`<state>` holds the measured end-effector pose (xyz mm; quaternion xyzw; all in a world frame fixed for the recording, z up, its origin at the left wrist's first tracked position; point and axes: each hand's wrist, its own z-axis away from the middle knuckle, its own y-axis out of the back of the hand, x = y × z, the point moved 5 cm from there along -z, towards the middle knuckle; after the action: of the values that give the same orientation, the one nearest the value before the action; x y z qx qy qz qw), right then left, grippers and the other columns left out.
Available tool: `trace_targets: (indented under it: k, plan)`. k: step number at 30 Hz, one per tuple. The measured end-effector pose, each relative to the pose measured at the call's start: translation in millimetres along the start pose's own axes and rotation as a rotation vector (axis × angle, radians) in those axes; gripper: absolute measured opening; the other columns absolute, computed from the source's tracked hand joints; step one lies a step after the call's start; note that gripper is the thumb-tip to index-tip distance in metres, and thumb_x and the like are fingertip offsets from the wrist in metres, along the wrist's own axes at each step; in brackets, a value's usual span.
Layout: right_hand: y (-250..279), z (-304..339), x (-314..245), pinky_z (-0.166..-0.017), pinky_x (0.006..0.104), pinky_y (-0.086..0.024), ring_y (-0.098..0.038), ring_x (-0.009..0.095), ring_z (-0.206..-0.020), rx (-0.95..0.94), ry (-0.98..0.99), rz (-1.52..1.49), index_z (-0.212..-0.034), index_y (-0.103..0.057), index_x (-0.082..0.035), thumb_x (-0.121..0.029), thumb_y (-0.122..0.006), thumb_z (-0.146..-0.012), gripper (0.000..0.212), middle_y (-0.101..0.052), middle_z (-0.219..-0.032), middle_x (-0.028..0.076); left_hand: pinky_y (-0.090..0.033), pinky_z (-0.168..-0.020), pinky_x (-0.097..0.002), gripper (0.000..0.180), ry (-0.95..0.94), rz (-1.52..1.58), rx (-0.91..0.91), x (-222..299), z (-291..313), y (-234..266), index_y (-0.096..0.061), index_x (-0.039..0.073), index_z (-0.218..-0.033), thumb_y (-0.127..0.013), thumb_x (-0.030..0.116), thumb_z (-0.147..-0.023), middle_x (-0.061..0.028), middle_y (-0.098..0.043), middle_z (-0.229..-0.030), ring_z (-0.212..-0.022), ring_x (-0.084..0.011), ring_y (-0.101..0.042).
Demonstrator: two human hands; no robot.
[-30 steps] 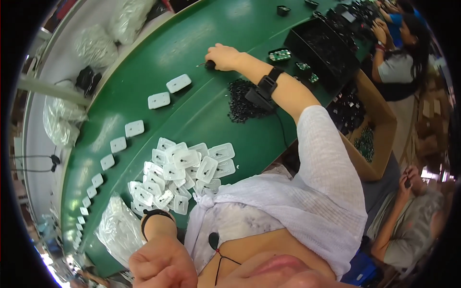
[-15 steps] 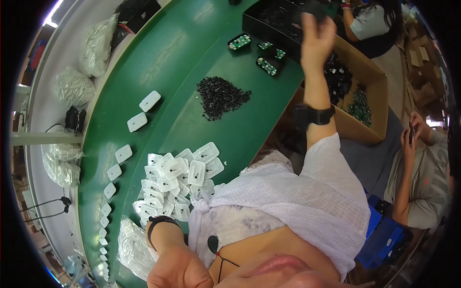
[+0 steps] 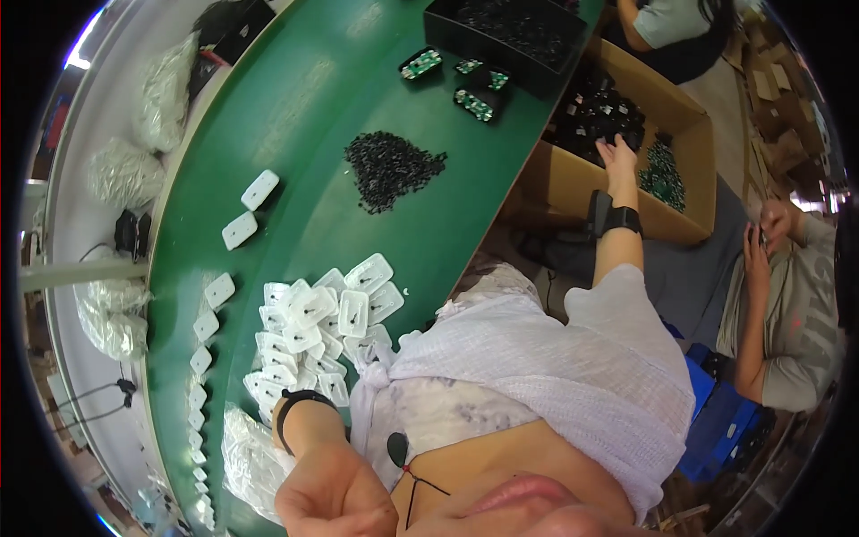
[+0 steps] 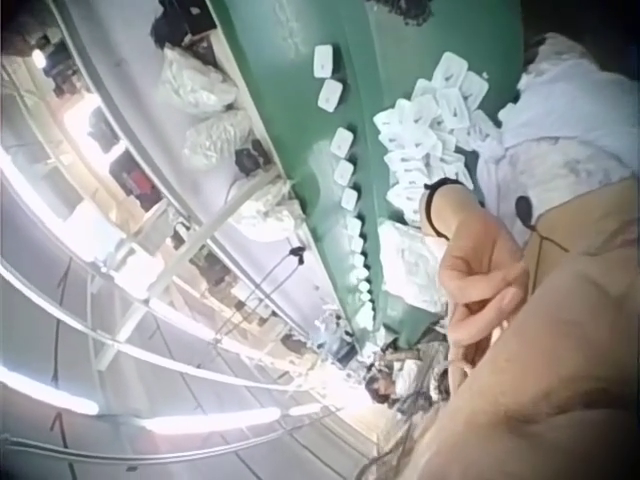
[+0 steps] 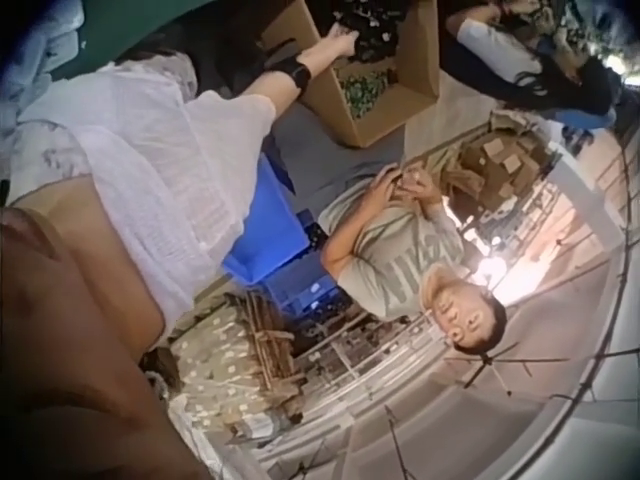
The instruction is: The person assembles electronic devices by picking up a circuit board and a black plastic housing, fitting the board inside, and pressing a white plastic cover onto the assembly before placing it on the conveyor belt.
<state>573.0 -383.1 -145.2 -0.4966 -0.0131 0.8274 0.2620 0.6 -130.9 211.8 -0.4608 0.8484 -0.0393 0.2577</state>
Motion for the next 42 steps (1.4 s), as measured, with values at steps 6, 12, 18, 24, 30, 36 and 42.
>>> trace_targets:
  k: [6,12,18,24,30,36,42]
  plan:
    - [-56,74,-36,-0.065,0.0327,-0.058,-0.063,0.024,-0.084,0.014,0.552,0.067,-0.116,-0.047,0.002,0.0,-0.052,-0.09,0.027,-0.058,-0.104,0.017,-0.038,-0.05,-0.0156,0.007,-0.018,0.047,0.006,-6,-8,-13,-0.059,0.002,-0.071,-0.063,0.007,-0.073,-0.0005,-0.052,-0.068,-0.055,-0.006,-0.051]
    - [-149,222,-73,-0.073,0.0235,-0.05,-0.06,0.014,-0.083,-0.386,1.287,0.178,-0.109,-0.051,0.002,-0.004,-0.054,-0.093,0.018,-0.061,-0.099,0.01,-0.039,-0.048,-0.0154,0.01,-0.024,0.077,-0.097,0,-16,-5,-0.057,0.002,-0.067,-0.063,0.008,-0.072,0.0003,-0.053,-0.068,-0.051,-0.0061,-0.049]
    - [-242,311,-22,-0.082,0.0306,-0.048,-0.059,0.022,-0.095,-0.889,1.617,0.717,-0.107,-0.062,-0.009,-0.01,-0.066,-0.082,0.025,-0.063,-0.102,0.006,-0.039,-0.047,-0.0163,0.012,-0.012,0.121,-0.135,3,-24,-5,-0.055,0.002,-0.065,-0.059,0.01,-0.074,-0.0006,-0.052,-0.067,-0.049,-0.0067,-0.047]
    - [-307,289,54,-0.094,0.0386,-0.045,-0.052,0.026,-0.114,-1.178,1.7,1.554,-0.116,-0.059,-0.013,-0.027,-0.072,-0.075,0.045,-0.058,-0.12,0.004,-0.039,-0.047,-0.0179,0.006,-0.122,-0.171,-0.192,17,-33,9,-0.054,0.002,-0.081,-0.053,0.008,-0.08,-0.0027,-0.052,-0.074,-0.066,-0.0098,-0.049]
    - [-335,273,76,-0.091,0.041,-0.047,-0.054,0.026,-0.113,-1.183,1.756,1.807,-0.121,-0.056,-0.015,-0.02,-0.075,-0.07,0.055,-0.057,-0.123,0.004,-0.047,-0.065,-0.0313,0.018,0.815,-0.928,-1.162,-28,22,34,-0.063,0.005,-0.09,-0.055,-0.005,-0.078,-0.0069,-0.061,-0.095,-0.08,-0.0231,-0.059]
    - [-342,258,74,-0.088,0.0458,-0.048,-0.053,0.036,-0.107,-1.182,1.672,1.791,-0.127,-0.049,-0.019,-0.007,-0.072,-0.072,0.06,-0.056,-0.11,0.013,-0.046,-0.084,-0.0391,0.04,1.189,-0.935,-1.393,-62,123,102,-0.058,0.004,-0.112,-0.071,0.009,-0.074,-0.0094,-0.058,-0.114,-0.105,-0.0291,-0.053]
    - [-331,307,62,-0.084,0.0355,-0.046,-0.061,0.027,-0.096,-1.338,1.144,1.244,-0.123,-0.048,-0.008,-0.012,-0.061,-0.085,0.04,-0.059,-0.11,0.014,-0.038,-0.096,-0.041,0.049,1.158,-0.834,-1.635,-38,153,92,-0.057,0.008,-0.115,-0.072,0.011,-0.068,-0.0079,-0.057,-0.116,-0.114,-0.028,-0.049]
